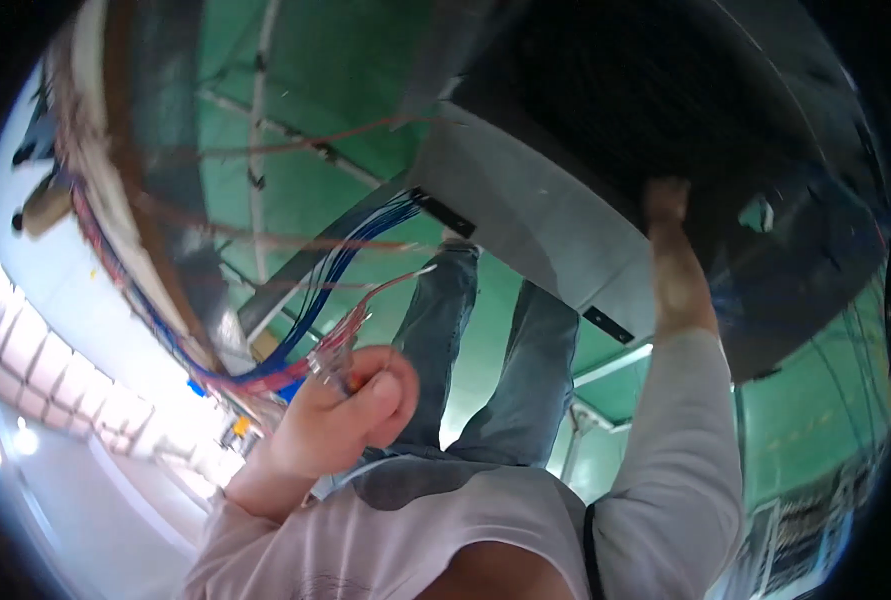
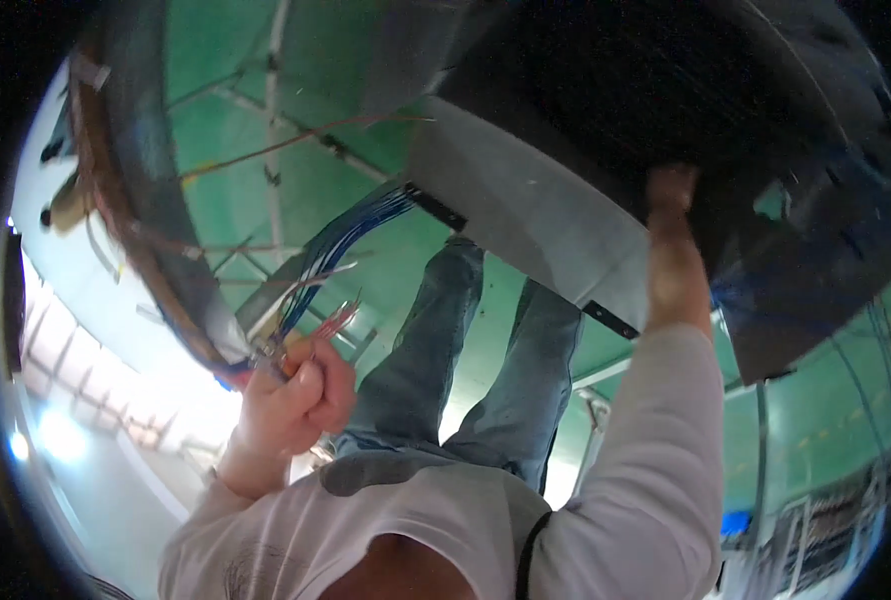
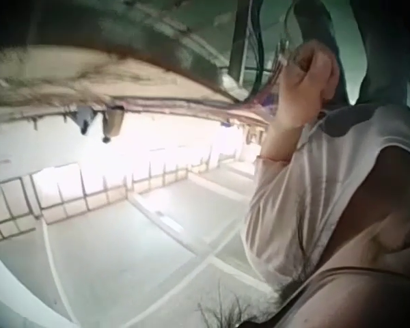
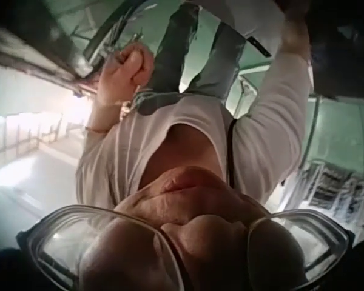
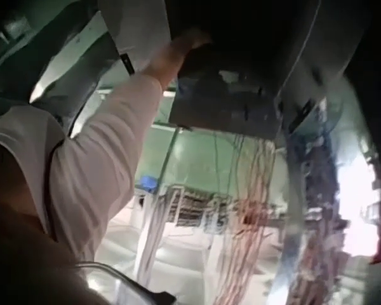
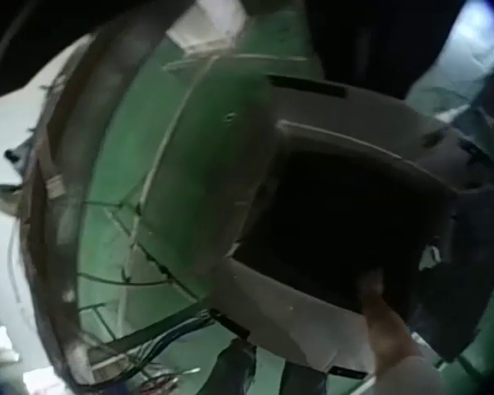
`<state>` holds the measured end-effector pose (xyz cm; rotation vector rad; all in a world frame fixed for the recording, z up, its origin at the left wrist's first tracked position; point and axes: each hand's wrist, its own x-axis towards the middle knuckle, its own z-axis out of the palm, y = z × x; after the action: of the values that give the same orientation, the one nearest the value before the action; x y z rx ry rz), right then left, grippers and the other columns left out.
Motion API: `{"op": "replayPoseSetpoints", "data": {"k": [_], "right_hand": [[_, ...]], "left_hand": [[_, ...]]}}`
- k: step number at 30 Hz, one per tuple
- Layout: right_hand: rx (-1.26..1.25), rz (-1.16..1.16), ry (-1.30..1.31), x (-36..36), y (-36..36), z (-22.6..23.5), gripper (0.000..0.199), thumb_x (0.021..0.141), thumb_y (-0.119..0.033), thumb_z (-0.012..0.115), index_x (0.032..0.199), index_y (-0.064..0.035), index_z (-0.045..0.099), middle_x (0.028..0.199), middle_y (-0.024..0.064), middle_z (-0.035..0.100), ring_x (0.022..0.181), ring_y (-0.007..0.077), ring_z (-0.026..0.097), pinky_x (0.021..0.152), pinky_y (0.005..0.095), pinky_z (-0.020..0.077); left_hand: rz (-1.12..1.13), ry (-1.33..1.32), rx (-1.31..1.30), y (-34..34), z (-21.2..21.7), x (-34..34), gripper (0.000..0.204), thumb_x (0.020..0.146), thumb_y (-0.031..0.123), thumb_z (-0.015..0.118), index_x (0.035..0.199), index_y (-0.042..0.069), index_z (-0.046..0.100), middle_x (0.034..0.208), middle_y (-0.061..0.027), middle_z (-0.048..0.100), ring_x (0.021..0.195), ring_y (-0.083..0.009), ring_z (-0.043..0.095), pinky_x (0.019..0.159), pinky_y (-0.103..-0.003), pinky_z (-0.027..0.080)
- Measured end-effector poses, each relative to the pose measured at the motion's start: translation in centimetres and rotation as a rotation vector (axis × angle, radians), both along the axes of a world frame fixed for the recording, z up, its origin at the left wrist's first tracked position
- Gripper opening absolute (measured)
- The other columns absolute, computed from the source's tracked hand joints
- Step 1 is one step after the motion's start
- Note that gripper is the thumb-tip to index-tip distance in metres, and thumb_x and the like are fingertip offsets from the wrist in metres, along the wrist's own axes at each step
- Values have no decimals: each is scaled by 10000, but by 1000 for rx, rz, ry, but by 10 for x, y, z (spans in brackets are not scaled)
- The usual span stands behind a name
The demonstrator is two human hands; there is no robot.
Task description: The person is bundling multicolored wires and inserting them into a black protective sleeve for cable harness assembly.
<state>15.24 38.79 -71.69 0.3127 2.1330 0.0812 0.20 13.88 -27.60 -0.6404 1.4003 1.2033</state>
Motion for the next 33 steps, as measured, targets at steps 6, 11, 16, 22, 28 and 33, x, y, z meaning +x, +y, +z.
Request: {"op": "replayPoseSetpoints", "data": {"k": [6, 11, 16, 22, 28, 33], "right_hand": [[-722, -458, 64, -62, -4, 194, 234, 745, -242, 555, 830, -24, 577, 753, 87, 593, 669, 245, 571, 573, 348, 434], [-1912, -1820, -261, -65, -64, 403, 281, 805, -203, 522, 1000, 0, 513, 587, 2, 441, 381, 28, 277, 364, 164, 237], [-2054, -1915, 283, -68, -104, 530, 236, 817, -164, 505, 976, 10, 521, 574, 12, 448, 388, 21, 276, 354, 168, 217], [-1579, -1302, 674, -60, -111, 618, 135, 778, -103, 545, 827, 20, 570, 537, 36, 500, 408, 37, 358, 369, 167, 251], [-1317, -694, 579, -71, -143, 679, 119, 758, -90, 558, 797, 22, 565, 521, 7, 500, 463, 46, 430, 428, 184, 328], [-1321, -614, 698, -79, -156, 691, 101, 785, -100, 533, 803, -2, 530, 593, 5, 495, 506, 47, 446, 449, 187, 345]], "left_hand": [[103, -158, 153, -2, 30, -1, 255, 872, 249, 397, 709, 55, 425, 549, 47, 304, 464, -19, 228, 399, -177, 164], [-181, -103, 235, 4, 90, -5, 270, 876, 261, 394, 695, 65, 437, 537, 62, 299, 451, -17, 235, 394, -183, 168], [-491, -103, 272, 5, 153, -4, 281, 856, 255, 432, 650, 66, 455, 542, 56, 350, 470, -32, 288, 415, -198, 217], [-807, 209, 357, -28, 195, 3, 286, 838, 276, 446, 676, 45, 493, 583, 32, 421, 539, -62, 376, 480, -222, 302], [-979, 425, 560, -52, 222, 4, 271, 821, 274, 460, 700, 36, 508, 587, 15, 436, 567, -76, 397, 504, -249, 321], [-783, 330, 598, -64, 243, -4, 293, 821, 291, 501, 643, 58, 494, 526, 54, 389, 467, -28, 329, 422, -186, 255]]}}
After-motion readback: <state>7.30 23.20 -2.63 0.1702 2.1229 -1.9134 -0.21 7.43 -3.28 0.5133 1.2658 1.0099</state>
